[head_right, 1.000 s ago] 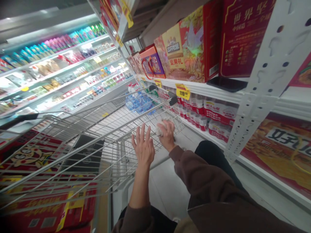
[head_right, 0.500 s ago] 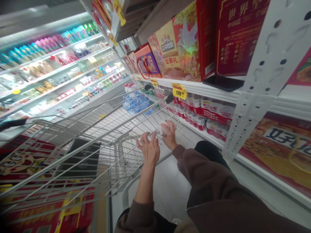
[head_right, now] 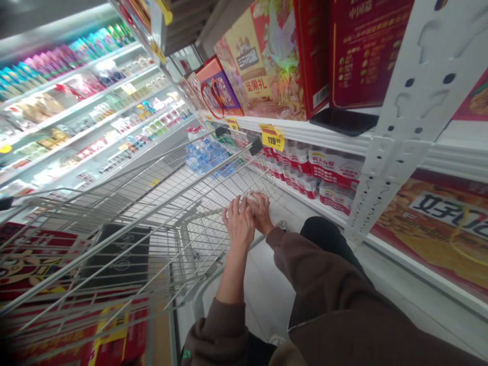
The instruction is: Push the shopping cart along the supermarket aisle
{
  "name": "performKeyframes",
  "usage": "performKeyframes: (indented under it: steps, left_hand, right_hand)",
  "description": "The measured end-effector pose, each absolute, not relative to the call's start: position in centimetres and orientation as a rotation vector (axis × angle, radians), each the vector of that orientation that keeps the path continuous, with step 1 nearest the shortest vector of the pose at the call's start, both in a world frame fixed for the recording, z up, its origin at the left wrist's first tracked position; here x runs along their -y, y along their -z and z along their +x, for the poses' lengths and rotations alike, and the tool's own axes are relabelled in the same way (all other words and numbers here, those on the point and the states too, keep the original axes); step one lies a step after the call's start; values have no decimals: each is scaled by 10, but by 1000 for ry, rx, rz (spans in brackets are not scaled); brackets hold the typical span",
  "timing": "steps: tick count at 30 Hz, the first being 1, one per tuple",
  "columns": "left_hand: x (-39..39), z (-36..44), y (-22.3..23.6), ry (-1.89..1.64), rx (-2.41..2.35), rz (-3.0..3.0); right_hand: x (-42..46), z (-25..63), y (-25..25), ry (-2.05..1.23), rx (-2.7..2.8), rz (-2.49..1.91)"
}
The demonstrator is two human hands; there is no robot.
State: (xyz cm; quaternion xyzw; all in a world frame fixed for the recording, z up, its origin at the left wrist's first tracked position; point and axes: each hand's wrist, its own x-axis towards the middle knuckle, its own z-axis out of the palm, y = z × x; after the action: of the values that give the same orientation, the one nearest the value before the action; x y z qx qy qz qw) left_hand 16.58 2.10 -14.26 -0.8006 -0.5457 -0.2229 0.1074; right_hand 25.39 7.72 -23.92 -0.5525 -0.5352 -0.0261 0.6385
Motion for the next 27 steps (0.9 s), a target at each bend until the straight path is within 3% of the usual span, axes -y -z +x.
performKeyframes:
  steps: [7, 15, 22, 27]
  left_hand:
    - [-27, 171, 139, 576, 1613, -2335]
    - [-27, 171, 141, 539, 1644, -2347]
    - [-17, 152, 137, 693, 1724, -2265]
    - [-17, 134, 130, 803, 1661, -2252]
  right_hand:
    - [-109, 314, 239, 5, 1088, -1343]
    - [-74, 260, 248, -75, 1127, -1282]
    - [-89, 275, 210, -88, 762, -1370]
    - [-64, 222, 187, -175, 1105, -1129]
